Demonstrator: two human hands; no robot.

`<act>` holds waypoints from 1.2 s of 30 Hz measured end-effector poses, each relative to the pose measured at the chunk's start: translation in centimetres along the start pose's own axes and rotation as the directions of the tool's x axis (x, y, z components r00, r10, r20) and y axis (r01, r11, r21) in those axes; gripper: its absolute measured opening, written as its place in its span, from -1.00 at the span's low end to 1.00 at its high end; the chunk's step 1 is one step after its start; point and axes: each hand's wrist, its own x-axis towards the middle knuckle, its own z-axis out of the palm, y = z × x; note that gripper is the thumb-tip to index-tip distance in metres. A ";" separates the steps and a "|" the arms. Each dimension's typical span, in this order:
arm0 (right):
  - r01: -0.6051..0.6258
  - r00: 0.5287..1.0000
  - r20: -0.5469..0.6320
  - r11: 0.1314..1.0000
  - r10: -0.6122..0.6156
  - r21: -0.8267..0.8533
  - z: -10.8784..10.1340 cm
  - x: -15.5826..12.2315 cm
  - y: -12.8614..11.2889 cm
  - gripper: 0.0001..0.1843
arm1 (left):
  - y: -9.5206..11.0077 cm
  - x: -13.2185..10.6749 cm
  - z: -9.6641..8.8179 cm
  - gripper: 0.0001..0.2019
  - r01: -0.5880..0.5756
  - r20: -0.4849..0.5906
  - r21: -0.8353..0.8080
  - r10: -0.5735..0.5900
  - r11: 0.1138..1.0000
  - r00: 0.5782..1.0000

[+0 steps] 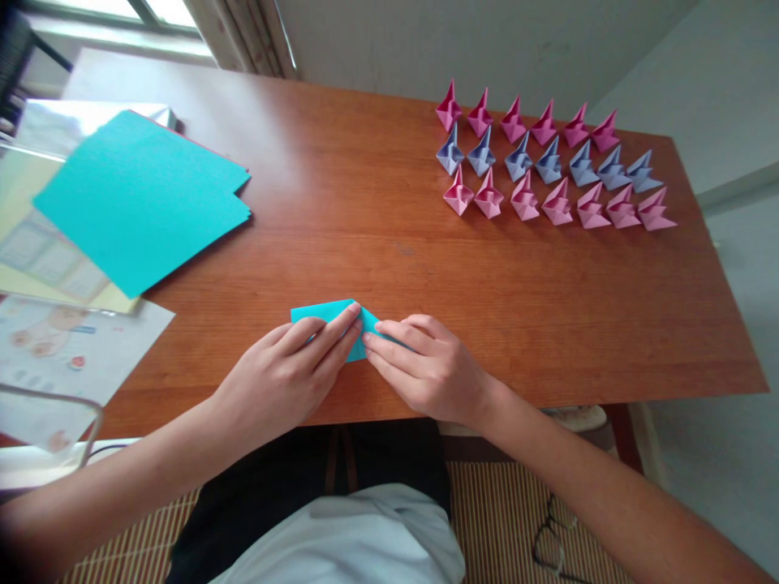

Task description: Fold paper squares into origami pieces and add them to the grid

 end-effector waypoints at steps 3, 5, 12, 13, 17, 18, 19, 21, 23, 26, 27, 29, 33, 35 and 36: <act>-0.003 1.000 -0.008 1.000 0.003 -0.006 0.0 0.0 0.0 -0.77 | 0.0 0.1 -0.2 -0.55 -0.003 0.008 0.015 0.003 1.000 1.000; -0.003 1.000 -0.016 1.000 0.003 -0.013 0.0 0.0 -0.1 -0.78 | 0.0 0.3 -0.4 -0.55 -0.002 0.024 0.024 0.001 1.000 1.000; -0.012 1.000 -0.009 1.000 0.012 0.003 -0.1 0.3 -0.1 -0.76 | 0.3 0.7 -1.2 -0.58 0.012 0.029 0.019 -0.013 1.000 0.999; -0.013 1.000 -0.010 1.000 0.013 0.004 -0.1 0.4 -0.1 -0.76 | 0.3 0.6 -1.2 -0.59 0.011 0.018 0.019 -0.011 1.000 1.000; -0.026 1.000 -0.012 0.999 0.027 0.023 -0.3 0.5 -0.4 -0.74 | 0.3 0.4 -1.0 -0.62 0.026 0.027 -0.004 -0.026 1.000 0.999; -0.043 0.999 -0.011 0.998 0.044 0.041 -0.5 0.7 -0.5 -0.74 | 0.3 0.3 -1.0 -0.62 0.034 0.036 -0.008 -0.034 0.999 0.999; -0.069 0.998 -0.004 0.995 0.070 0.071 -0.7 0.9 -0.5 -0.74 | 0.3 0.4 -1.0 -0.62 0.040 0.043 -0.009 -0.040 0.999 0.998; -0.155 0.988 0.020 0.973 0.154 0.173 -1.2 1.7 -0.1 -0.76 | 0.4 0.4 -0.9 -0.61 0.042 0.049 -0.009 -0.042 0.999 0.998; -0.279 0.960 0.072 0.907 0.271 0.314 -1.7 3.0 0.8 -0.79 | 0.4 0.5 -0.9 -0.59 0.036 0.052 -0.011 -0.035 0.999 0.998; -0.559 0.828 0.236 0.772 0.508 0.303 -2.2 5.8 2.9 -0.84 | 0.4 0.5 -0.9 -0.56 0.037 0.055 -0.014 -0.036 0.999 0.998; -0.611 0.785 0.319 0.749 0.531 0.257 -2.2 6.8 3.7 -0.86 | 0.4 0.4 -0.9 -0.55 0.038 0.056 -0.014 -0.037 0.999 0.998; -0.668 0.707 0.453 0.723 0.543 0.176 -2.0 8.5 5.0 -0.83 | 0.4 0.4 -0.9 -0.55 0.040 0.054 -0.017 -0.039 0.999 0.998; -0.682 0.604 0.587 0.731 0.539 0.031 -1.7 10.7 6.4 -0.80 | 0.3 0.3 -0.8 -0.56 0.047 0.052 -0.023 -0.046 0.999 0.998; -0.644 0.598 0.619 0.765 0.510 -0.007 -1.7 11.3 6.7 -0.76 | 0.3 0.3 -0.8 -0.57 0.049 0.052 -0.026 -0.048 0.998 0.998; -0.619 0.603 0.632 0.785 0.487 -0.014 -1.8 11.5 6.7 -0.76 | 0.3 0.3 -0.8 -0.58 0.048 0.046 -0.026 -0.046 0.999 0.998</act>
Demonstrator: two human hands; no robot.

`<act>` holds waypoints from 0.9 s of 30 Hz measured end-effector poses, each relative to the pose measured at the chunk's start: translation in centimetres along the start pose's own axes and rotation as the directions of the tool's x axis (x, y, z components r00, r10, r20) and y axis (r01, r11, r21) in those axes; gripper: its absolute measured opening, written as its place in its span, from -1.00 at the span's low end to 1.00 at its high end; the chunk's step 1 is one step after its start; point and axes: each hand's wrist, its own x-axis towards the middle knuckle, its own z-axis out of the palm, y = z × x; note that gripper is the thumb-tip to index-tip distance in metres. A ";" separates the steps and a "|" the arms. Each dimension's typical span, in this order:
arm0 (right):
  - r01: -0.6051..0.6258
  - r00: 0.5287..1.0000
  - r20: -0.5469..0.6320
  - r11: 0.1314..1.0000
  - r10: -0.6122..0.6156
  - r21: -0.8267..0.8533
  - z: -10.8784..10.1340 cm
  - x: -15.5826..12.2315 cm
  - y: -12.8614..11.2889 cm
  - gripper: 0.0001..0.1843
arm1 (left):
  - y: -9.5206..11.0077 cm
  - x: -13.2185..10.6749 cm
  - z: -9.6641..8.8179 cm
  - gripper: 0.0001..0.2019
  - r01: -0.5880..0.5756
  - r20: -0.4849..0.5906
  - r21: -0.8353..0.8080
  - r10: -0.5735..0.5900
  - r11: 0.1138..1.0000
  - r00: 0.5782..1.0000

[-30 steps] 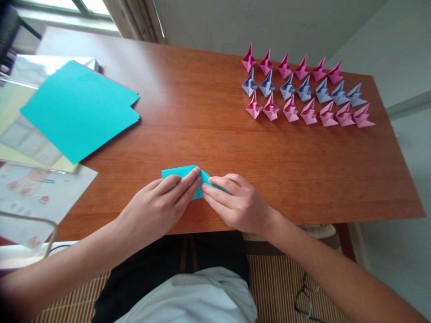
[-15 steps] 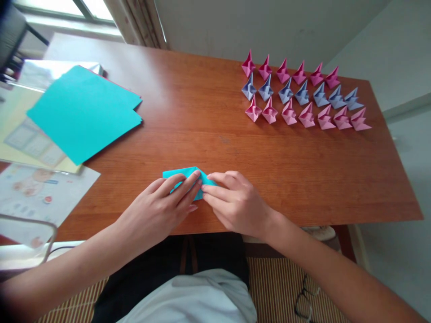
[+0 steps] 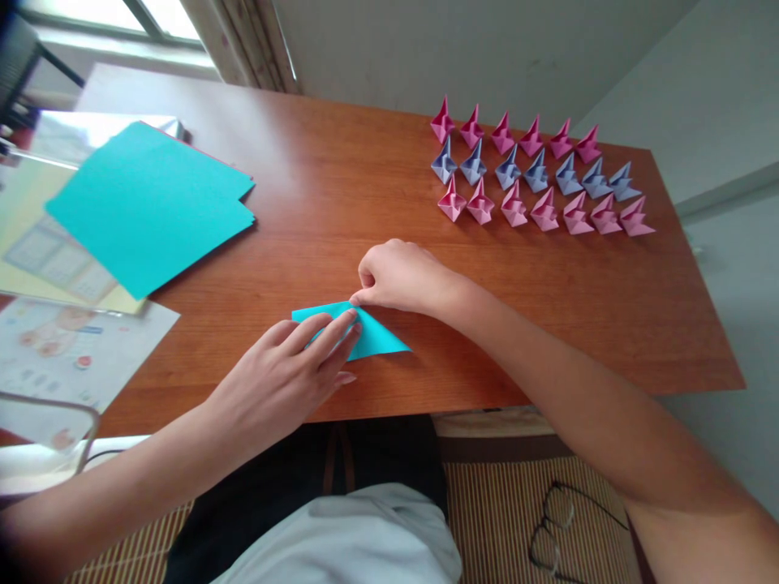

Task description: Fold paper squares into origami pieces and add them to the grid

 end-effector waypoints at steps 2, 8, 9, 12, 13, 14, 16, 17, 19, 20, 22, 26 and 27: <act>0.042 0.999 0.034 0.998 -0.040 -0.049 -0.3 0.2 -0.2 -0.79 | 0.0 0.0 0.0 -0.59 -0.004 -0.011 0.002 0.004 1.000 1.000; 0.071 0.989 0.139 0.977 -0.044 -0.200 -1.3 0.7 -0.9 -0.85 | -0.1 -0.1 -0.2 -0.58 -0.002 -0.013 0.014 0.002 1.000 1.000; 0.069 0.988 0.148 0.974 -0.037 -0.215 -1.4 0.7 -1.0 -0.86 | -0.1 -0.1 -0.3 -0.58 0.001 -0.011 0.014 -0.001 1.000 1.000; 0.069 0.982 0.185 0.967 -0.023 -0.247 -1.6 0.7 -0.9 -0.87 | 0.0 0.0 -0.4 -0.59 0.001 -0.002 0.010 -0.001 1.000 1.000; 0.073 0.979 0.203 0.963 -0.019 -0.259 -1.7 0.6 -0.8 -0.87 | 0.0 0.0 -0.4 -0.59 0.000 0.001 0.008 0.000 1.000 1.000; 0.077 0.975 0.222 0.959 -0.015 -0.273 -1.7 0.5 -0.8 -0.87 | 0.0 0.0 -0.4 -0.59 0.000 0.003 0.008 0.000 1.000 1.000; 0.086 0.968 0.251 0.951 -0.009 -0.298 -1.7 0.2 -0.6 -0.86 | 0.0 -0.1 -0.3 -0.58 -0.001 0.003 0.007 0.001 1.000 1.000; 0.088 0.966 0.257 0.948 -0.007 -0.307 -1.7 0.1 -0.5 -0.86 | 0.0 -0.1 -0.3 -0.58 -0.003 0.003 0.007 0.003 1.000 1.000; 0.098 0.964 0.267 0.944 -0.011 -0.315 -1.7 -0.2 -0.4 -0.85 | 0.0 -0.1 -0.2 -0.58 -0.009 0.000 0.007 0.009 1.000 1.000; 0.103 0.963 0.269 0.943 -0.015 -0.317 -1.7 -0.2 -0.4 -0.85 | 0.0 -0.1 -0.2 -0.58 -0.011 -0.002 0.007 0.011 1.000 1.000; 0.116 0.957 0.291 0.940 -0.019 -0.320 -1.9 -0.3 -0.3 -0.85 | 0.0 0.0 -0.1 -0.58 -0.013 -0.011 0.007 0.013 1.000 1.000; 0.123 0.927 0.375 0.949 -0.005 -0.291 -2.3 0.1 -0.2 -0.78 | 0.1 0.0 -0.2 -0.59 -0.006 -0.025 0.010 0.006 1.000 1.000; 0.127 0.921 0.389 0.955 -0.013 -0.267 -2.4 0.2 -0.1 -0.77 | 0.1 0.0 -0.2 -0.59 -0.005 -0.024 0.012 0.005 1.000 1.000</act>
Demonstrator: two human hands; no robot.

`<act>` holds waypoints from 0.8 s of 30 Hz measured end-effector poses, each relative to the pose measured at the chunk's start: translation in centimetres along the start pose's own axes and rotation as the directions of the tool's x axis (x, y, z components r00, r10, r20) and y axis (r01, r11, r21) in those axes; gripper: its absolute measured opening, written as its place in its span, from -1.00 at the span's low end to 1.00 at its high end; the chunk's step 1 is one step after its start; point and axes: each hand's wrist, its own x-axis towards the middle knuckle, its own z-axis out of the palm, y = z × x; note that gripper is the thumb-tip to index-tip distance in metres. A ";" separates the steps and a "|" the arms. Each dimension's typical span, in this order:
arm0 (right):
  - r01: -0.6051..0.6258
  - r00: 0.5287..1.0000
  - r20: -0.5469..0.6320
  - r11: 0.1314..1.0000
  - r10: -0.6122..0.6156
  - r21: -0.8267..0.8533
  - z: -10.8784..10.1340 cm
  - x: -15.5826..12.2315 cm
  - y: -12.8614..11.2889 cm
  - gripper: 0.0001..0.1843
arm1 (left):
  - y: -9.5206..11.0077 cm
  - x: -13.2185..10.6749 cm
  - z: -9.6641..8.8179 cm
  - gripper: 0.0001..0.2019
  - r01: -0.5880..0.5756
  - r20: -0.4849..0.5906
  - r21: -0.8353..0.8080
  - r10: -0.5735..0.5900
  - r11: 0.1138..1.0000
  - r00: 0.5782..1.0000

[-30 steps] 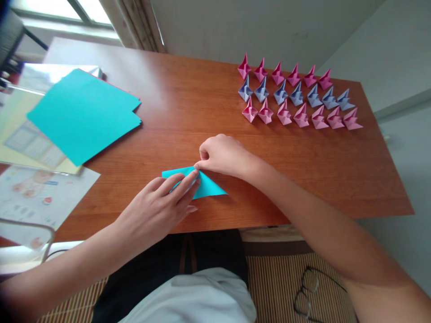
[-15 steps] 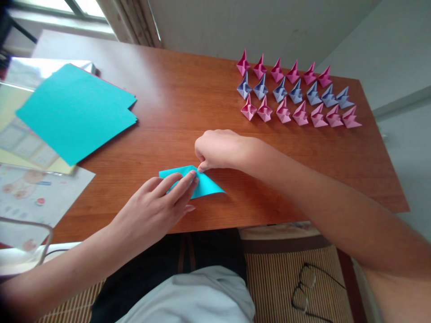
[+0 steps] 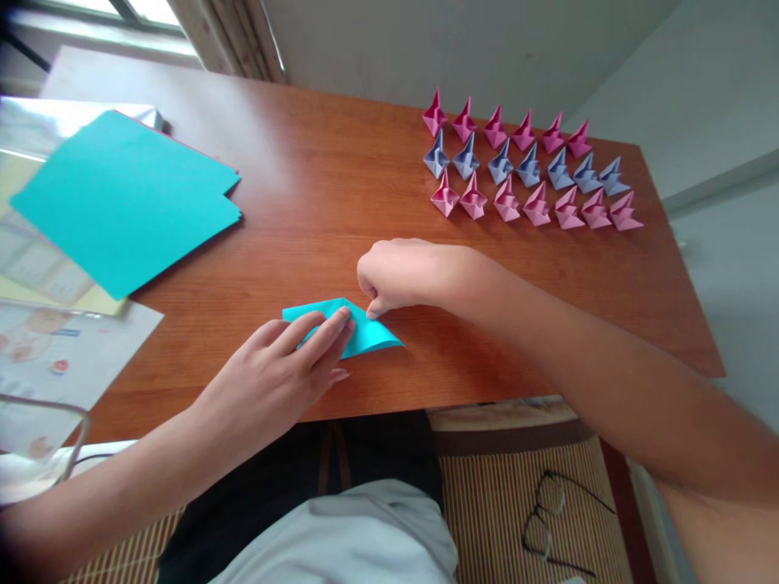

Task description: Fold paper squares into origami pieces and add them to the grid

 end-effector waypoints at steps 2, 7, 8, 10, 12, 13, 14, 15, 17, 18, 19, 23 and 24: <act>0.031 0.999 0.010 0.998 -0.031 0.059 -0.1 0.2 0.2 -0.74 | 0.0 0.0 -0.1 -0.59 0.000 0.005 0.003 0.000 1.000 1.000; -0.052 0.999 0.005 0.997 0.052 0.059 -0.2 0.5 -0.1 -0.70 | 0.0 0.0 -0.1 -0.60 0.001 0.005 0.005 -0.001 1.000 1.000; -0.080 0.997 0.013 0.996 0.080 0.033 -0.2 0.6 -0.3 -0.69 | 0.0 0.0 -0.1 -0.60 0.002 0.001 0.003 -0.002 1.000 1.000; -0.122 0.991 0.054 0.993 0.122 -0.002 -0.5 0.7 -0.8 -0.64 | 0.0 0.0 0.0 -0.61 0.003 -0.008 -0.001 -0.003 1.000 1.000; -0.153 0.981 0.116 0.988 0.154 -0.021 -0.7 0.9 -1.2 -0.59 | 0.0 0.0 0.0 -0.61 0.003 -0.021 -0.004 -0.004 1.000 1.000; -0.163 0.975 0.147 0.986 0.166 -0.029 -0.8 1.0 -1.4 -0.57 | 0.0 -0.1 0.0 -0.61 0.004 -0.028 -0.005 -0.004 1.000 1.000; -0.170 0.969 0.178 0.985 0.173 -0.036 -0.8 1.0 -1.5 -0.56 | 0.0 -0.1 0.0 -0.62 0.006 -0.034 -0.007 -0.006 1.000 0.999; -0.174 0.962 0.208 0.984 0.179 -0.043 -0.7 1.0 -1.4 -0.56 | 0.0 -0.1 -0.1 -0.62 0.007 -0.038 -0.009 -0.007 1.000 0.999; -0.170 0.950 0.259 0.984 0.176 -0.048 -0.5 0.9 -1.2 -0.58 | 0.0 -0.1 -0.1 -0.62 0.008 -0.043 -0.012 -0.008 1.000 0.999; -0.165 0.945 0.279 0.986 0.169 -0.041 -0.3 0.7 -1.0 -0.59 | 0.0 -0.1 -0.1 -0.62 0.008 -0.044 -0.012 -0.008 1.000 0.999; -0.158 0.941 0.300 0.987 0.159 -0.028 -0.1 0.4 -0.7 -0.61 | 0.0 -0.1 -0.1 -0.62 0.007 -0.046 -0.011 -0.007 1.000 0.999; -0.148 0.921 0.370 0.988 0.121 0.043 1.0 -1.0 0.3 -0.60 | 0.0 0.0 0.0 -0.62 0.006 -0.041 -0.008 -0.006 1.000 0.999; -0.148 0.917 0.381 0.988 0.120 0.046 1.2 -1.2 0.4 -0.60 | 0.0 0.0 0.0 -0.62 0.006 -0.038 -0.008 -0.007 1.000 0.999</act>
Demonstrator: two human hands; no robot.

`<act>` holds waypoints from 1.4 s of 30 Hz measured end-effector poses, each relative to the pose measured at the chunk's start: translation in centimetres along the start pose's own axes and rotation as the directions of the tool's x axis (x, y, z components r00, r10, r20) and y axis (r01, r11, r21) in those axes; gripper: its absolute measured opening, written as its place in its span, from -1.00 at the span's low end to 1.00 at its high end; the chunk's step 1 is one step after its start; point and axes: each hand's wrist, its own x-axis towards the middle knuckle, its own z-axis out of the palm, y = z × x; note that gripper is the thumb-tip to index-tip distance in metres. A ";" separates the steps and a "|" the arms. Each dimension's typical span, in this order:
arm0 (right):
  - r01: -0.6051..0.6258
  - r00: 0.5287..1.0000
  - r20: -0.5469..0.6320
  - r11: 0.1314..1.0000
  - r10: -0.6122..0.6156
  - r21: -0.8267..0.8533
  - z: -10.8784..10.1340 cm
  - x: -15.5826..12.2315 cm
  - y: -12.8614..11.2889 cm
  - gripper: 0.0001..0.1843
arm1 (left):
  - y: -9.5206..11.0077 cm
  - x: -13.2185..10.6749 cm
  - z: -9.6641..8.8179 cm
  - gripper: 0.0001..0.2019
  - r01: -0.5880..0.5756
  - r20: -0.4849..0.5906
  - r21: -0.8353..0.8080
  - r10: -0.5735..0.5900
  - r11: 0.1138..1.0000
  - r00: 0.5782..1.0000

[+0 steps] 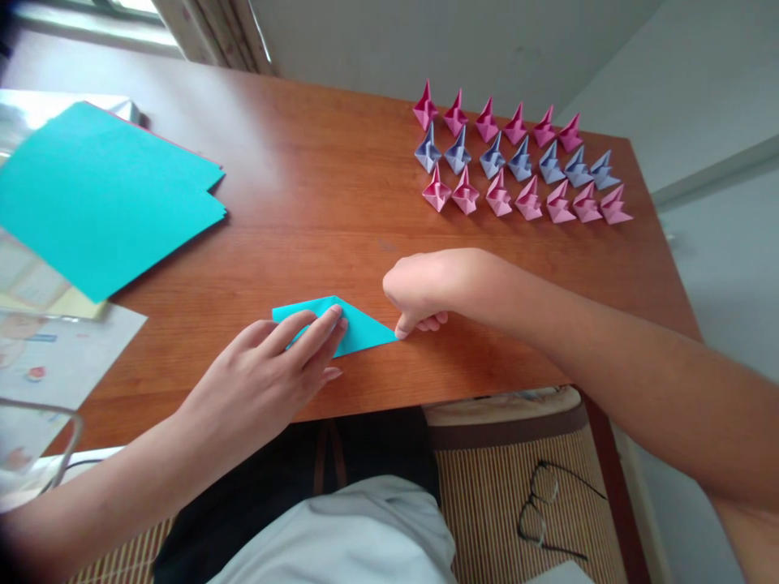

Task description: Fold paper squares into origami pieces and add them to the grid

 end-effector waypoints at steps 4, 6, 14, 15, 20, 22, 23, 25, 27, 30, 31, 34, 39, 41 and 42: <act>-0.023 1.000 0.000 0.999 0.023 -0.032 0.6 -0.5 0.0 -0.64 | 0.0 0.0 -0.1 -0.63 0.001 0.014 0.003 -0.001 1.000 1.000; -0.023 0.999 -0.028 0.998 0.022 -0.056 0.8 -0.8 0.2 -0.69 | 0.0 0.0 -0.1 -0.62 0.003 0.019 0.007 -0.003 1.000 1.000; 0.183 0.898 -0.425 0.973 -0.108 0.140 3.5 -1.9 1.2 -0.80 | 0.0 -0.2 0.4 -0.62 0.046 0.030 -0.038 -0.045 0.998 0.999; 0.224 0.826 -0.554 0.962 -0.101 0.159 4.3 -1.6 0.7 -0.80 | 0.0 -0.3 0.4 -0.61 0.053 0.021 -0.050 -0.052 0.997 0.998; 0.338 0.418 -0.904 0.939 -0.094 0.058 9.2 0.9 -3.1 -0.69 | 0.0 -0.4 0.4 -0.61 0.086 -0.007 -0.103 -0.087 0.991 0.996; 0.283 0.369 -0.927 0.958 -0.069 0.041 10.6 1.7 -4.2 -0.64 | -0.1 -0.4 0.3 -0.62 0.092 -0.011 -0.141 -0.095 0.986 0.995; 0.257 0.356 -0.933 0.965 -0.056 0.040 11.0 1.9 -4.5 -0.62 | -0.3 -0.3 0.3 -0.64 0.097 -0.016 -0.166 -0.101 0.981 0.995; 0.221 0.340 -0.940 0.974 -0.035 0.044 11.5 2.0 -4.9 -0.62 | -0.7 -0.3 0.3 -0.66 0.119 -0.032 -0.224 -0.129 0.967 0.991; 0.195 0.320 -0.947 0.977 0.018 0.084 11.7 1.9 -5.2 -0.64 | -1.2 -0.5 0.3 -0.69 0.163 -0.061 -0.274 -0.186 0.948 0.981; 0.145 0.289 -0.947 0.972 0.139 0.187 11.8 1.5 -5.6 -0.63 | -1.4 -0.8 0.4 -0.73 0.237 -0.112 -0.338 -0.288 0.911 0.951; 0.127 0.279 -0.944 0.967 0.178 0.220 11.9 1.4 -5.8 -0.62 | -1.2 -0.9 0.4 -0.74 0.256 -0.120 -0.362 -0.317 0.897 0.941; 0.121 0.252 -0.933 0.948 0.257 0.294 12.3 1.5 -6.4 -0.67 | -0.5 -1.1 0.6 -0.76 0.282 -0.119 -0.431 -0.364 0.857 0.924; 0.152 0.209 -0.924 0.923 0.320 0.353 12.7 1.8 -7.2 -0.79 | 0.5 -0.7 1.0 -0.78 0.277 -0.107 -0.489 -0.372 0.827 0.922; 0.100 0.203 -0.912 0.919 0.356 0.381 12.7 1.7 -7.4 -0.74 | 0.6 -0.5 1.1 -0.78 0.290 -0.092 -0.497 -0.382 0.818 0.920; 0.074 0.211 -0.904 0.916 0.372 0.394 12.7 1.5 -7.5 -0.73 | 0.6 -0.5 1.2 -0.78 0.296 -0.086 -0.496 -0.385 0.816 0.919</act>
